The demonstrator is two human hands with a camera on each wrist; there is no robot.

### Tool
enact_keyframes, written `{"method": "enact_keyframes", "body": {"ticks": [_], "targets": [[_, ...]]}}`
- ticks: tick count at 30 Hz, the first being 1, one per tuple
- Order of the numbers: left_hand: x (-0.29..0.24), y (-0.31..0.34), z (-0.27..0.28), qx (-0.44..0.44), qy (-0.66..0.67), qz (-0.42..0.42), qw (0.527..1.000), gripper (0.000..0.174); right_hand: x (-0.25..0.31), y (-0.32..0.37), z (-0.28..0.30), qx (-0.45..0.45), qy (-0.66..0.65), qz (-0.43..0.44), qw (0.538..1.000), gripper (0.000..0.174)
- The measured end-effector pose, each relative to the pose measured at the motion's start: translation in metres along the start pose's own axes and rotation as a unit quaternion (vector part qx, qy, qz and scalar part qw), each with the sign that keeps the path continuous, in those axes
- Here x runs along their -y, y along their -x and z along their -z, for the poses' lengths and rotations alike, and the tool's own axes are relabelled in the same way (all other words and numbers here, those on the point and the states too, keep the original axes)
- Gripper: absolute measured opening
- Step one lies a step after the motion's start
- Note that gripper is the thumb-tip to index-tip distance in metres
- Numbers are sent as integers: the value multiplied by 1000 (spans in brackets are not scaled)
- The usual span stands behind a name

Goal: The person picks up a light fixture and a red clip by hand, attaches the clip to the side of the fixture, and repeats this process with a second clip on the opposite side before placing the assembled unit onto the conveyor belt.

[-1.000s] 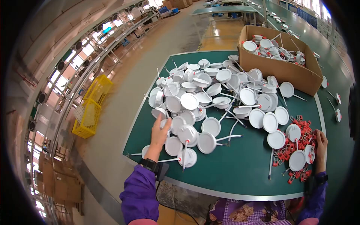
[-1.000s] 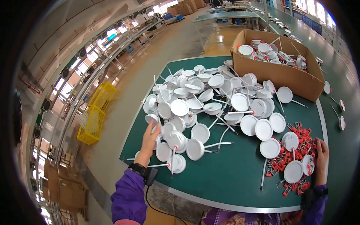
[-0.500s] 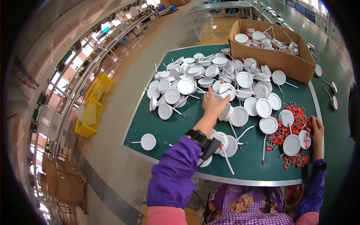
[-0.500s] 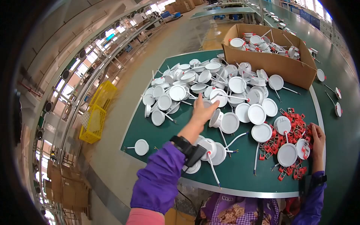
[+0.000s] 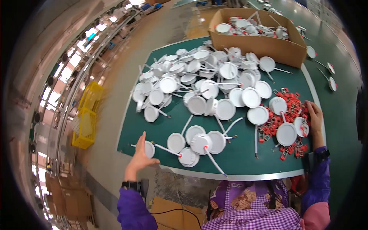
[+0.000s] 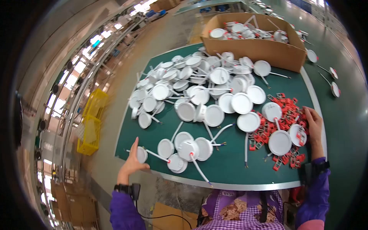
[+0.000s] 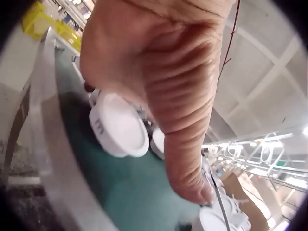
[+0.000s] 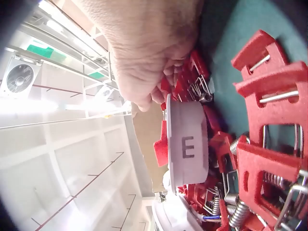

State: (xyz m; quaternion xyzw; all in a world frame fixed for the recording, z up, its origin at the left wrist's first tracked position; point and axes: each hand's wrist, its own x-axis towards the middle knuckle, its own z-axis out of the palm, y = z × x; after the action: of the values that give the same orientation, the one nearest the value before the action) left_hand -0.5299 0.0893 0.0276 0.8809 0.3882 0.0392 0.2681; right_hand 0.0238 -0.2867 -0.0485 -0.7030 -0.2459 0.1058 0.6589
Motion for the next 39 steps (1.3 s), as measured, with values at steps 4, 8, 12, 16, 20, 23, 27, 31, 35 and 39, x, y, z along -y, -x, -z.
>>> {"method": "enact_keyframes", "body": {"ticks": [4, 8, 12, 16, 20, 23, 27, 31, 35, 39], "targets": [[-84, 9, -56, -68, 21, -45, 996, 142, 1, 1, -2, 6, -18, 2, 1000, 25], [-135, 1, -99, -118, -33, -69, 990, 139, 5, 2, -5, 2, -18, -1, 1000, 24], [-179, -23, -133, -141, -31, -110, 983, 135, 13, 6, -8, 1, -11, -7, 1000, 24], [-217, -56, -158, -166, -50, -148, 974, 128, 12, 6, -8, 5, -12, 1, 1000, 26], [-246, -82, -168, -160, -19, -158, 974, 124, 16, 6, -8, 7, -32, -11, 999, 27], [-260, -90, -174, -174, 4, -176, 969, 121, 21, 8, -5, 11, -37, -15, 999, 28], [-264, -81, -130, -37, -47, -203, 977, 117, 16, 7, -7, 5, -43, -12, 999, 27], [-253, -78, -82, 80, -65, -245, 964, 102, 12, 7, -6, 11, -23, 5, 1000, 25], [-238, -116, -31, -4, 64, -163, 985, 48, 10, 7, -7, -5, 4, 1, 1000, 22], [-169, -212, 11, -211, -26, -195, 957, 52, 15, 10, -9, -23, 6, -9, 1000, 20]]}}
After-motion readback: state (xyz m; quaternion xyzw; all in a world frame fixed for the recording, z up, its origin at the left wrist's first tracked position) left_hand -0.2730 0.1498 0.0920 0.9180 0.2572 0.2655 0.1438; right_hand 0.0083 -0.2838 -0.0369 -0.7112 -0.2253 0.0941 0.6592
